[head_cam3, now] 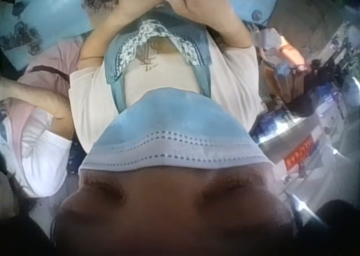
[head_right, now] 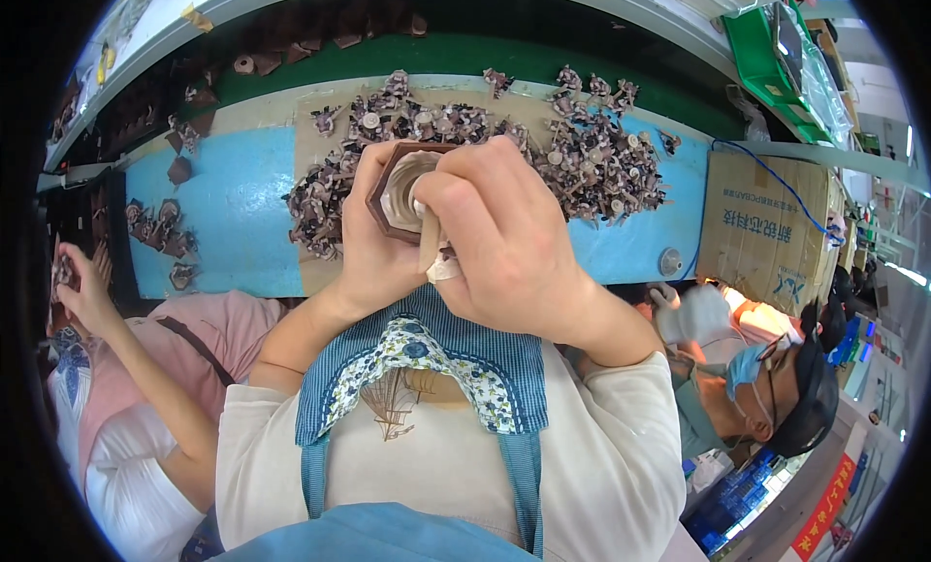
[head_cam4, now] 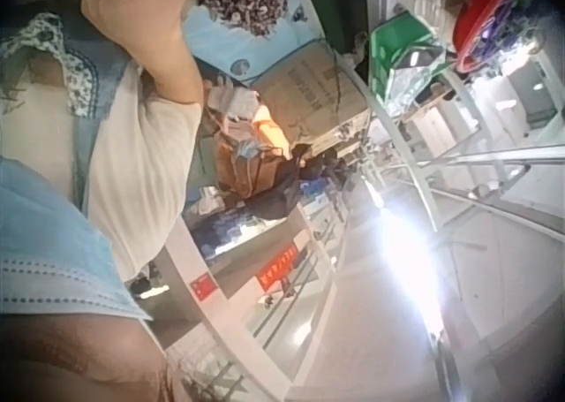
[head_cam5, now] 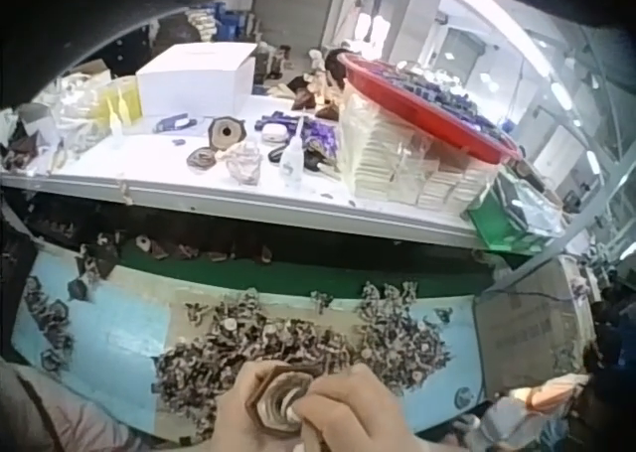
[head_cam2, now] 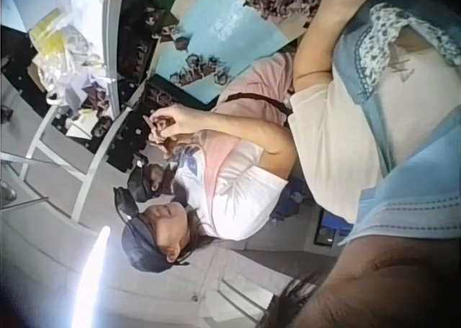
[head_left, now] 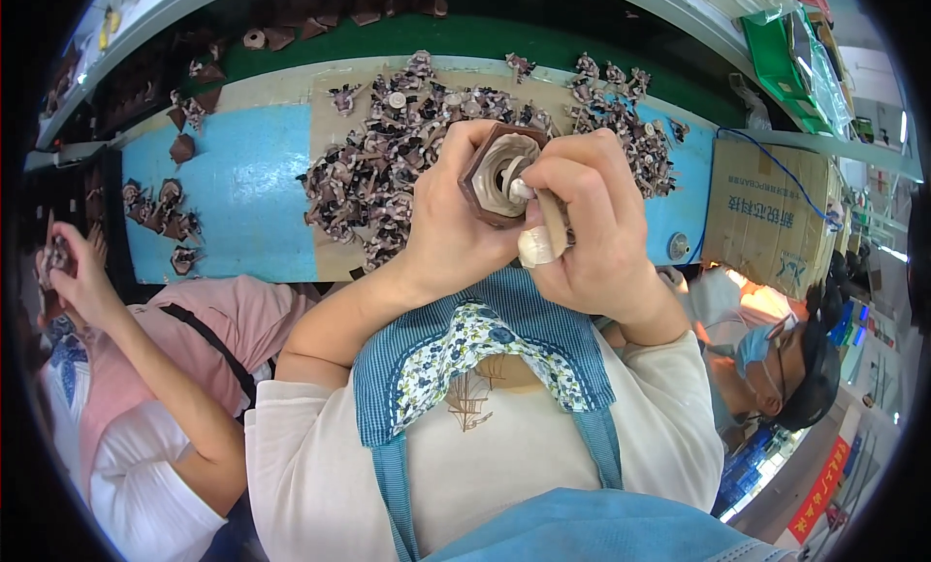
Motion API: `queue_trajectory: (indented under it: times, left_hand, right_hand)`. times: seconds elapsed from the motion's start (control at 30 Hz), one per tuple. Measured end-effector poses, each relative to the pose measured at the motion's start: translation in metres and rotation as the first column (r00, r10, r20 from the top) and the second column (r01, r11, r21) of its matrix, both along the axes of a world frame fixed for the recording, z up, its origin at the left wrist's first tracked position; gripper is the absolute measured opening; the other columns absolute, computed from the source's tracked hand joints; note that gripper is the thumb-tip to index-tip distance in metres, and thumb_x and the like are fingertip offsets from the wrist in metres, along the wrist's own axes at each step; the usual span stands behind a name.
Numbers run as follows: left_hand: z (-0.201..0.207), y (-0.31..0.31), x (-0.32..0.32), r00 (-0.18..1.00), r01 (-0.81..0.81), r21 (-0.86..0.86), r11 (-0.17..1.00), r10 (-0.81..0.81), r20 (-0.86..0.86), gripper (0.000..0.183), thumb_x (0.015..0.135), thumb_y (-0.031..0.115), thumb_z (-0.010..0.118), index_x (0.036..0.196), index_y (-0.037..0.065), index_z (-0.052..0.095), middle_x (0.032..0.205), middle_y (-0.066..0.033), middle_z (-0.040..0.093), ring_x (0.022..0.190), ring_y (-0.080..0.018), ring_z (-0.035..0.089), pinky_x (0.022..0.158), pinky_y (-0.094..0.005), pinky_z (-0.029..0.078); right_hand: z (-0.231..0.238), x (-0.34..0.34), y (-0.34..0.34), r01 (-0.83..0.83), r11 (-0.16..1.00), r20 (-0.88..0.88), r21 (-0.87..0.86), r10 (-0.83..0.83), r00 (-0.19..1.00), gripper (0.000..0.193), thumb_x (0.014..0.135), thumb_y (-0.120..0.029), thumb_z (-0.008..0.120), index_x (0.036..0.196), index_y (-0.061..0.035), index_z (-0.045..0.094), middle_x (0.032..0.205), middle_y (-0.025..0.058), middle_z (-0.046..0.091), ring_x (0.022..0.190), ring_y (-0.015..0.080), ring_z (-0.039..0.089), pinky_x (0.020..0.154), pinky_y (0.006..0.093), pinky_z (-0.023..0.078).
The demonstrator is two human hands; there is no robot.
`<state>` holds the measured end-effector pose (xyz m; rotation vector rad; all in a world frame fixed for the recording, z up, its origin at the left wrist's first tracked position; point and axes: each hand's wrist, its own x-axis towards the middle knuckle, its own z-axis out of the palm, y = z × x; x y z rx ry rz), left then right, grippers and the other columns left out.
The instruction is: The person assembles figurines by applying glue from a bottle to figurine bases and attaching small decorative components to them.
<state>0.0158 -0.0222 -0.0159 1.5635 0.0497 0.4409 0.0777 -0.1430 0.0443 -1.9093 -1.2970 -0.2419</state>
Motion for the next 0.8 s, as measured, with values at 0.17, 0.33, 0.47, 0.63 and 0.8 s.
queue_trajectory:
  times: [0.17, 0.33, 0.47, 0.63, 0.8]
  left_hand:
    - [0.000, -0.002, 0.000, 0.999, -0.043, 0.085, 0.995, 0.040, 0.036, 0.057, 0.065, 0.015, 0.081, 0.109, 0.002, 0.048, 0.092, -0.0126, 0.064, 0.082, -0.0254, 0.067, 0.071, -0.0321, 0.053]
    - [-0.002, -0.004, -0.003, 0.995, -0.060, 0.170, 0.984, 0.046, 0.088, 0.056, 0.062, 0.012, 0.081, 0.107, 0.003, 0.048, 0.090, -0.0133, 0.064, 0.078, -0.0273, 0.066, 0.067, -0.0337, 0.053]
    - [-0.002, -0.004, -0.006, 0.998, -0.058, 0.271, 0.961, 0.046, 0.052, 0.052, 0.061, 0.011, 0.079, 0.103, 0.003, 0.049, 0.085, -0.0126, 0.062, 0.073, -0.0294, 0.064, 0.062, -0.0352, 0.051]
    - [-0.001, -0.005, -0.004, 0.995, -0.077, 0.317, 0.945, 0.053, 0.083, 0.049, 0.061, 0.011, 0.078, 0.102, 0.003, 0.051, 0.081, -0.0113, 0.061, 0.070, -0.0291, 0.063, 0.061, -0.0352, 0.050]
    - [-0.001, -0.009, -0.005, 0.992, -0.108, 0.315, 0.943, 0.079, 0.103, 0.047, 0.061, 0.012, 0.077, 0.100, 0.003, 0.052, 0.081, -0.0113, 0.061, 0.069, -0.0284, 0.063, 0.059, -0.0357, 0.049]
  right_hand:
    - [-0.002, -0.002, 0.004, 0.030, 0.999, 0.124, -0.037, -0.025, 0.992, 0.033, 0.053, -0.003, 0.062, 0.084, -0.0003, 0.052, 0.079, 0.0124, 0.049, 0.066, 0.0281, 0.050, 0.054, 0.0362, 0.043]
    - [-0.002, -0.005, 0.004, 0.036, 0.998, 0.079, -0.049, -0.032, 0.996, 0.025, 0.051, -0.008, 0.061, 0.072, -0.0028, 0.047, 0.071, 0.0104, 0.043, 0.058, 0.0255, 0.048, 0.046, 0.0346, 0.039]
    - [-0.006, -0.004, 0.001, 0.018, 0.999, 0.025, -0.038, -0.017, 1.000, 0.025, 0.050, -0.009, 0.061, 0.070, -0.0033, 0.046, 0.069, 0.0101, 0.043, 0.056, 0.0250, 0.047, 0.045, 0.0343, 0.038]
    - [-0.004, -0.009, 0.002, 0.082, 0.996, 0.073, -0.042, -0.079, 0.994, 0.025, 0.048, -0.010, 0.060, 0.067, -0.0039, 0.045, 0.067, 0.0093, 0.041, 0.055, 0.0242, 0.047, 0.043, 0.0328, 0.037]
    - [-0.001, -0.014, 0.003, 0.139, 0.988, 0.123, -0.070, -0.130, 0.984, 0.024, 0.047, -0.010, 0.059, 0.066, -0.0043, 0.045, 0.066, 0.0087, 0.040, 0.054, 0.0241, 0.046, 0.042, 0.0333, 0.037]
